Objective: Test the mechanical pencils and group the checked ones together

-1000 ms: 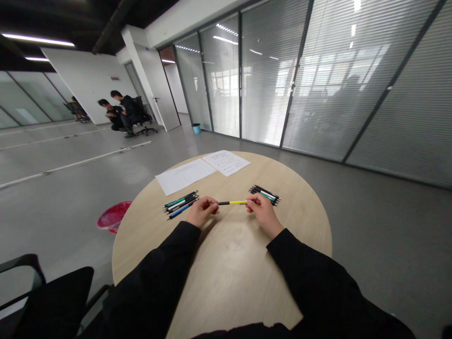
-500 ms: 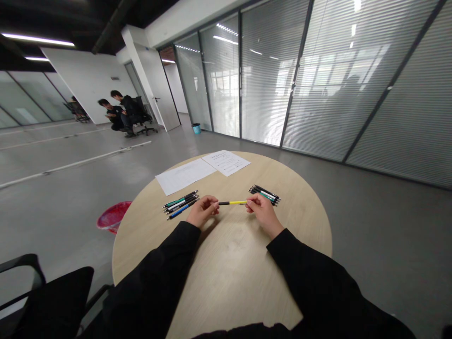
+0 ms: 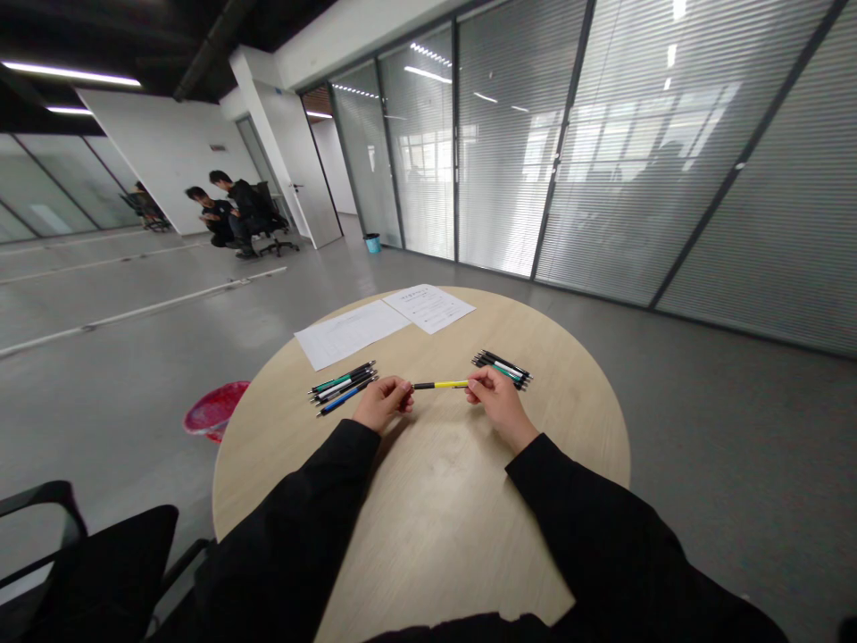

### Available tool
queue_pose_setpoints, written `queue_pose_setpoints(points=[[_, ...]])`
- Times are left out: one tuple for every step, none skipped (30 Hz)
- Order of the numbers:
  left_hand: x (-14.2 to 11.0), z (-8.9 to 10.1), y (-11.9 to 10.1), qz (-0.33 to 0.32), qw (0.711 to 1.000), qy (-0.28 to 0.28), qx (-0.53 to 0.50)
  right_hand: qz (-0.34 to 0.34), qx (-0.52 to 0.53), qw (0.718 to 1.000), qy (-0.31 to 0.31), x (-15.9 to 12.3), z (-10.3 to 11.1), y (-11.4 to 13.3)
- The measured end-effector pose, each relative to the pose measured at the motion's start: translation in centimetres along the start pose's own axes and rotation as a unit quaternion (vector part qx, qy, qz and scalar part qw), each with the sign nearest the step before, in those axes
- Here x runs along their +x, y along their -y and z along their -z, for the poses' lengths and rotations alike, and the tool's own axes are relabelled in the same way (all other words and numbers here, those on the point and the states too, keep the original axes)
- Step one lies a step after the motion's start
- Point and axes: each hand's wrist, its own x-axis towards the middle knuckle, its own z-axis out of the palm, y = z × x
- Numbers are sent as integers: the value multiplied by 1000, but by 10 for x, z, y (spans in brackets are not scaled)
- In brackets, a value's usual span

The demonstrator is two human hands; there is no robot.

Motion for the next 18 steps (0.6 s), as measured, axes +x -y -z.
queue_pose_setpoints(points=[[0, 0, 0, 1, 1000, -1, 6, 0, 0, 1000, 1, 0, 0, 0], [0, 0, 0, -1, 1000, -2, 8, 0, 0, 1000, 1, 0, 0, 0], [0, 0, 0, -4, 1000, -4, 6, 1, -1, 1000, 1, 0, 0, 0], [1, 0, 1, -11, 1000, -8, -1, 1, -2, 1000, 1, -1, 1, 0], [1, 1, 1, -20, 1000, -10, -11, 1, -3, 1000, 0, -1, 1, 1], [2, 1, 2, -30, 999, -11, -24, 1, -3, 1000, -1, -1, 1, 1], [2, 2, 2, -40, 999, -10, -35, 1, -4, 1000, -3, -1, 1, 1], [3, 2, 3, -47, 998, -7, -43, 1, -5, 1000, -4, -1, 1, 1], [3, 2, 3, -52, 998, -1, -48, 1, -6, 1000, -5, 0, 1, 1], [3, 2, 3, -55, 997, 6, -49, 2, -6, 1000, -6, 0, 1, 1], [3, 2, 3, -56, 997, 11, -47, 2, -5, 1000, -7, 0, 1, 1], [2, 2, 2, -57, 997, 14, -43, 3, -3, 1000, -9, 0, 1, 1], [2, 2, 2, -57, 997, 16, -39, 3, -1, 1000, -9, 0, 1, 1], [2, 2, 2, -57, 998, 16, -34, 3, 0, 1000, -9, 0, 0, 0], [2, 1, 1, -57, 998, 13, -28, 4, 0, 1000, -10, 0, 0, 0], [1, 1, 1, -55, 998, 10, -21, 4, 0, 1000, -8, 0, 0, 1], [1, 1, 1, -53, 998, 7, -14, 4, -1, 1000, -6, -1, 0, 1], [1, 1, 0, -50, 999, 3, -8, 5, -2, 1000, -5, -1, 0, 1]])
